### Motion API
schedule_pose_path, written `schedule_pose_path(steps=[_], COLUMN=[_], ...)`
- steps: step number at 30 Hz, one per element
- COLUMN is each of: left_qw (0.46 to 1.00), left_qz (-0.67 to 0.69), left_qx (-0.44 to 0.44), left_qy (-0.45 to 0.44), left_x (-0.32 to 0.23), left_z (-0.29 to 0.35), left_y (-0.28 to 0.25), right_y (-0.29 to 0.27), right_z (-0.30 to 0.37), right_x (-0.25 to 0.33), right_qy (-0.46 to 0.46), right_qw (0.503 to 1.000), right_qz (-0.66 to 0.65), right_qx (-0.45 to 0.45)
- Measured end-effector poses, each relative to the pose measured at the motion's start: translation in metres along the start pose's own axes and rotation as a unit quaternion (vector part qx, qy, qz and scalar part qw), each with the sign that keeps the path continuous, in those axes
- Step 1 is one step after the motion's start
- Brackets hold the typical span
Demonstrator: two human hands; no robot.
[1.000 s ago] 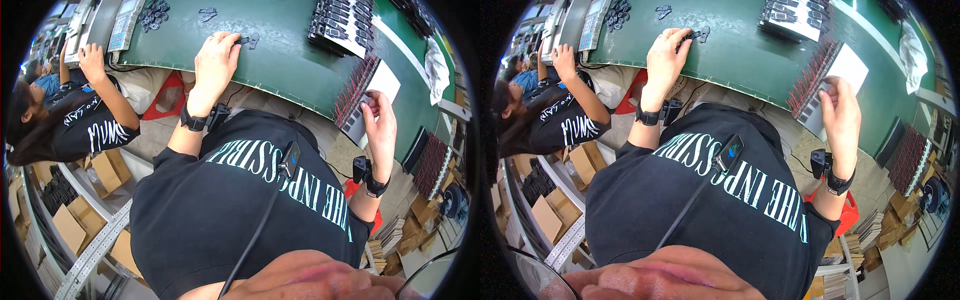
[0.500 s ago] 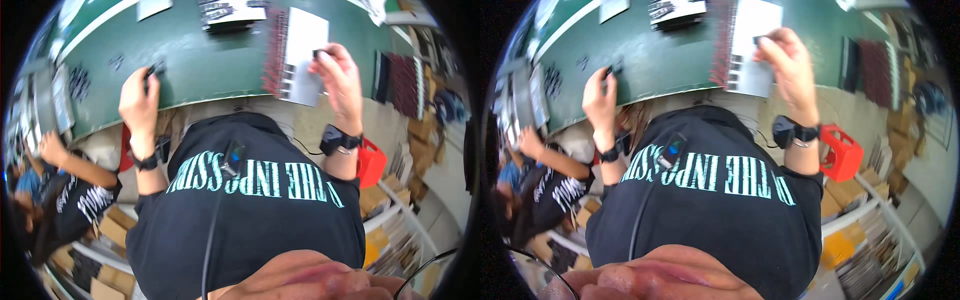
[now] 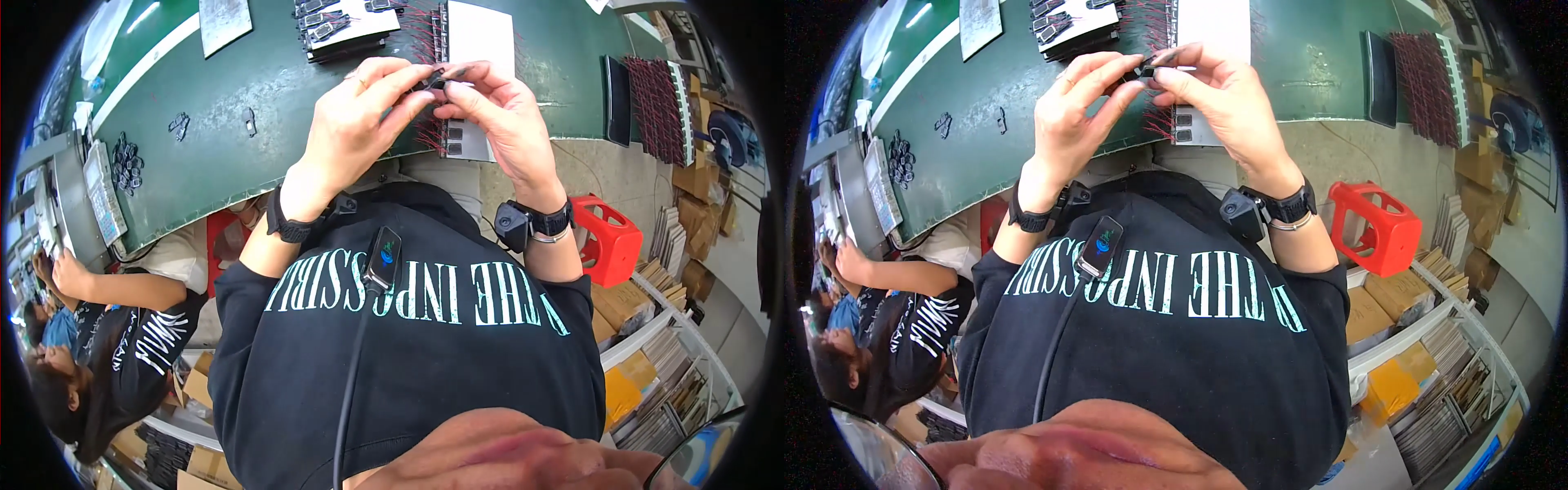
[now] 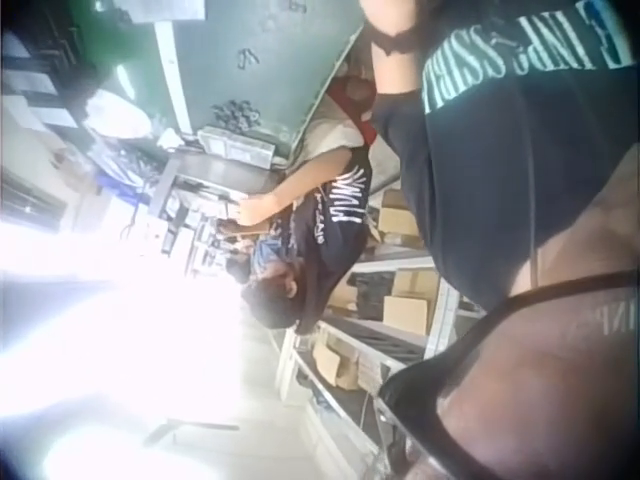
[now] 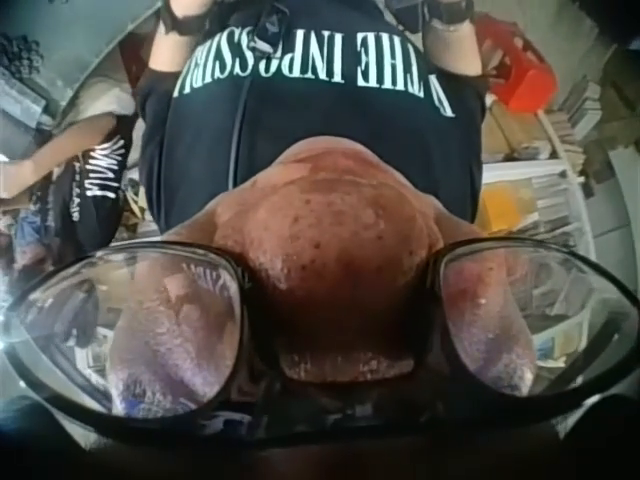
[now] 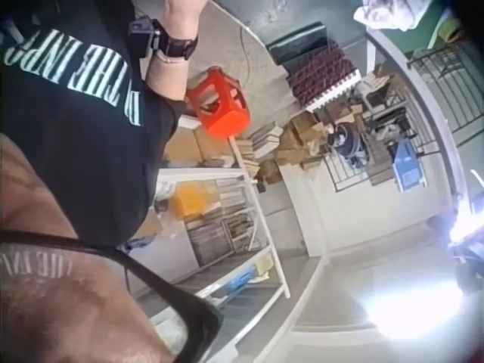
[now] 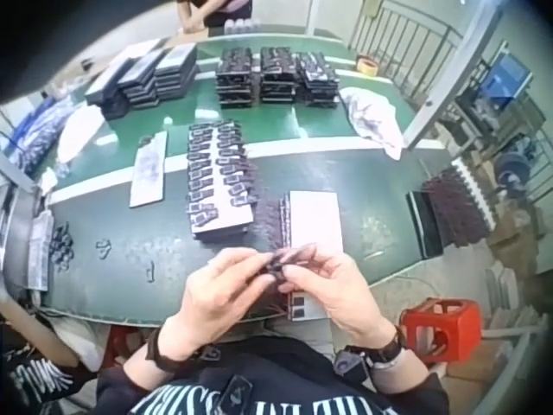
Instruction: The person picks up a speaker and a plastic housing by hand, presses the speaker into the housing, and places the assembled unit onto a metal tray. This process is repeated for additional speakers and housings.
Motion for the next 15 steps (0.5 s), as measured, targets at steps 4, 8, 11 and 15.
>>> schedule_pose_path(steps=[4, 8, 11, 15], left_qw=[0.996, 0.998, 0.978, 0.944], left_qz=[-0.004, 0.057, 0.115, 0.15], left_qx=[0.02, 0.036, 0.074, 0.109], left_qy=[0.084, -0.021, -0.158, -0.274], left_x=[-0.016, -0.021, -0.015, -0.005], left_z=[-0.002, 0.008, 0.014, 0.009], left_y=[0.013, 0.024, 0.022, 0.011], right_y=[-0.018, -0.03, -0.026, 0.0], right_z=[0.009, 0.014, 0.012, 0.013], right_x=[0.007, 0.002, -0.002, 0.001], right_qy=[0.013, 0.004, -0.032, -0.099], right_qw=[0.999, 1.0, 0.998, 0.99], right_qz=[0.027, 0.023, 0.045, 0.089], right_qx=[0.02, 0.005, -0.019, -0.048])
Point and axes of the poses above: each hand's wrist, its own z-axis away from the middle knuckle, its own y-axis out of the palm, x = y × z, the point moved 1 cm from there along -z, towards the middle knuckle, and after that the axes turned 15 degrees about -x, right-handed, at the moved point
